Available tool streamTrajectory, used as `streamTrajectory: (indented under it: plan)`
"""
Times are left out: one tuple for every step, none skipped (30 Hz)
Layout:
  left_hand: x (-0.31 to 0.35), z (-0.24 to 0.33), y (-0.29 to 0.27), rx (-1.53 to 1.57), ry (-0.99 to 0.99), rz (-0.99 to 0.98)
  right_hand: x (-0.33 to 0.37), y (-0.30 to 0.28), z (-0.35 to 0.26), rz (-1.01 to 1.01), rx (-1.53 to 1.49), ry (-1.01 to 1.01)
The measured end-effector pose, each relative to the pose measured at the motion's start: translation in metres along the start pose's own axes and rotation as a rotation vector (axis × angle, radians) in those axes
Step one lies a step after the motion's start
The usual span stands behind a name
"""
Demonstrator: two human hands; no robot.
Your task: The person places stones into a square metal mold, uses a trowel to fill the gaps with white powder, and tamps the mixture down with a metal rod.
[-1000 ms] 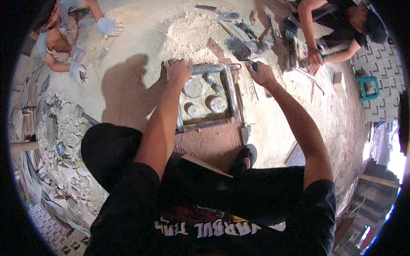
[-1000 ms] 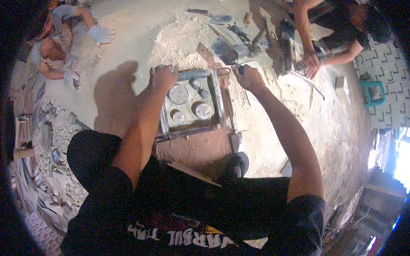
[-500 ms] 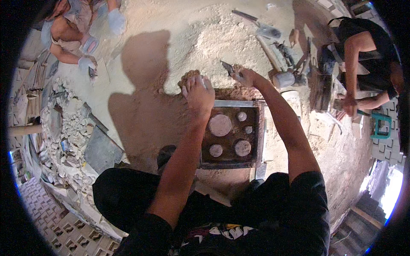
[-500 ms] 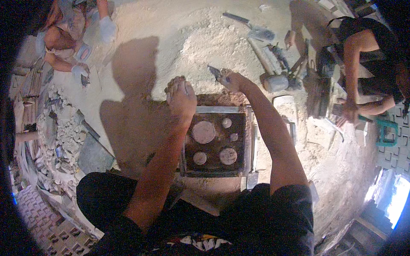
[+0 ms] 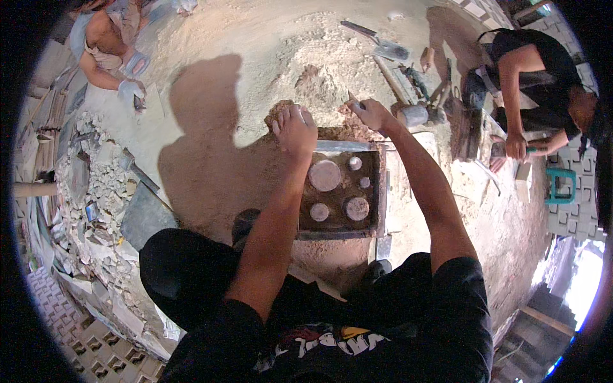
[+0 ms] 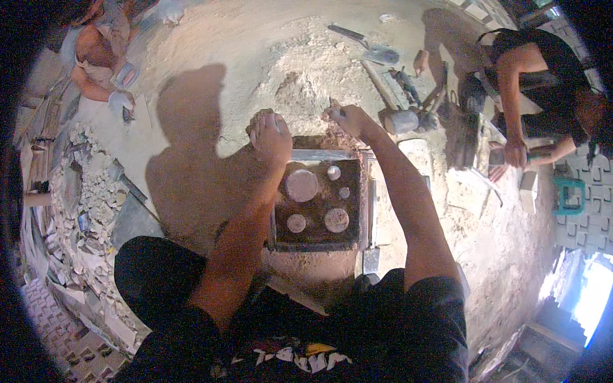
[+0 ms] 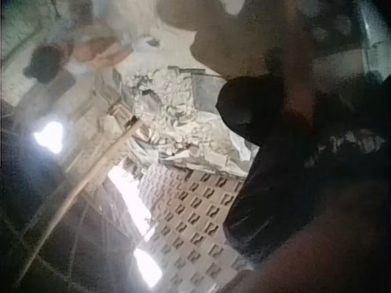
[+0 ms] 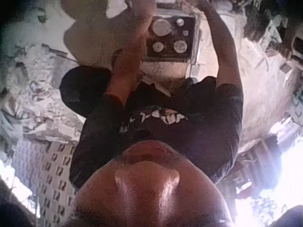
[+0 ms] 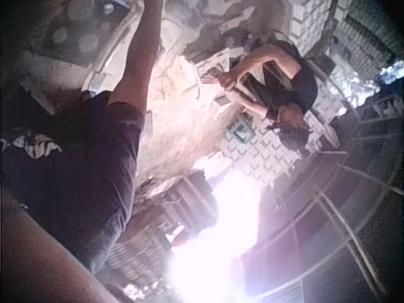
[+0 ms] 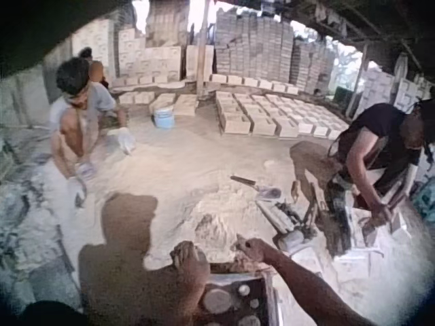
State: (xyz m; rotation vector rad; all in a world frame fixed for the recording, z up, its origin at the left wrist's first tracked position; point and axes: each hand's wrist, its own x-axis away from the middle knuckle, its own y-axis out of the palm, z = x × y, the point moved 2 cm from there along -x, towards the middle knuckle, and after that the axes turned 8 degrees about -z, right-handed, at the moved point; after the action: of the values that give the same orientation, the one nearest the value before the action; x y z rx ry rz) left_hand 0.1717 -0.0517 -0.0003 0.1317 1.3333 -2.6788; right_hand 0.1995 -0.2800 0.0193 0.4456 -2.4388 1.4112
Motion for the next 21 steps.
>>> streamTrajectory:
  plan:
    - [0.001,0.002,-0.001,0.014,0.014,-0.008,0.011,-0.005,0.003,0.019,-0.026,0.021]
    - [0.0,0.003,-0.002,0.028,0.028,-0.016,0.022,-0.01,0.005,0.039,-0.053,0.042]
    - [-0.001,0.001,-0.003,0.042,0.037,-0.018,0.031,-0.015,0.002,0.056,-0.075,0.055]
    - [0.0,0.0,-0.004,0.065,0.031,-0.013,0.043,-0.02,-0.002,0.085,-0.038,0.037]
    - [0.0,0.0,-0.006,0.073,0.08,0.035,0.056,-0.023,-0.004,0.054,-0.08,0.041]
    - [0.0,0.003,-0.01,0.083,0.131,0.082,0.072,-0.027,-0.005,0.027,-0.123,0.048]
    - [0.004,0.006,-0.015,0.094,0.182,0.13,0.089,-0.029,-0.008,-0.001,-0.166,0.055]
    - [0.008,0.005,-0.017,0.189,0.155,0.016,0.104,-0.028,-0.005,-0.003,-0.207,-0.004]
    - [0.014,0.009,-0.022,0.261,0.193,-0.045,0.126,-0.024,-0.007,0.084,-0.202,-0.075]
    - [0.019,0.015,-0.025,0.332,0.231,-0.107,0.145,-0.024,-0.004,-0.017,-0.306,0.044]
    - [0.028,0.023,-0.026,0.404,0.27,-0.172,0.163,-0.025,0.0,-0.116,-0.413,0.164]
    - [0.04,0.035,-0.022,0.464,0.226,-0.386,0.181,-0.019,0.008,-0.048,-0.29,0.105]
    - [0.048,0.043,-0.017,0.492,0.294,-0.364,0.188,-0.013,0.021,0.019,-0.157,0.027]
    - [0.054,0.04,-0.006,0.51,0.351,-0.332,0.185,-0.004,0.024,0.078,-0.023,-0.063]
    - [0.062,0.042,0.001,0.53,0.409,-0.308,0.184,0.006,0.026,0.097,0.006,-0.064]
    - [0.074,0.06,-0.001,0.632,0.352,-0.455,0.197,0.016,0.036,0.127,0.029,-0.032]
    - [0.082,0.069,-0.001,0.611,0.393,-0.433,0.21,0.024,0.046,0.156,0.052,0.0]
    - [0.078,0.053,-0.002,0.558,0.413,-0.384,0.209,0.035,0.021,0.137,-0.029,0.019]
    - [0.075,0.036,-0.006,0.504,0.432,-0.335,0.207,0.043,-0.007,0.077,-0.109,0.024]
    - [0.075,0.026,-0.009,0.421,0.466,-0.231,0.21,0.048,-0.025,0.101,-0.109,-0.036]
    - [0.08,0.026,-0.013,0.384,0.493,-0.225,0.216,0.051,-0.028,0.133,-0.104,-0.079]
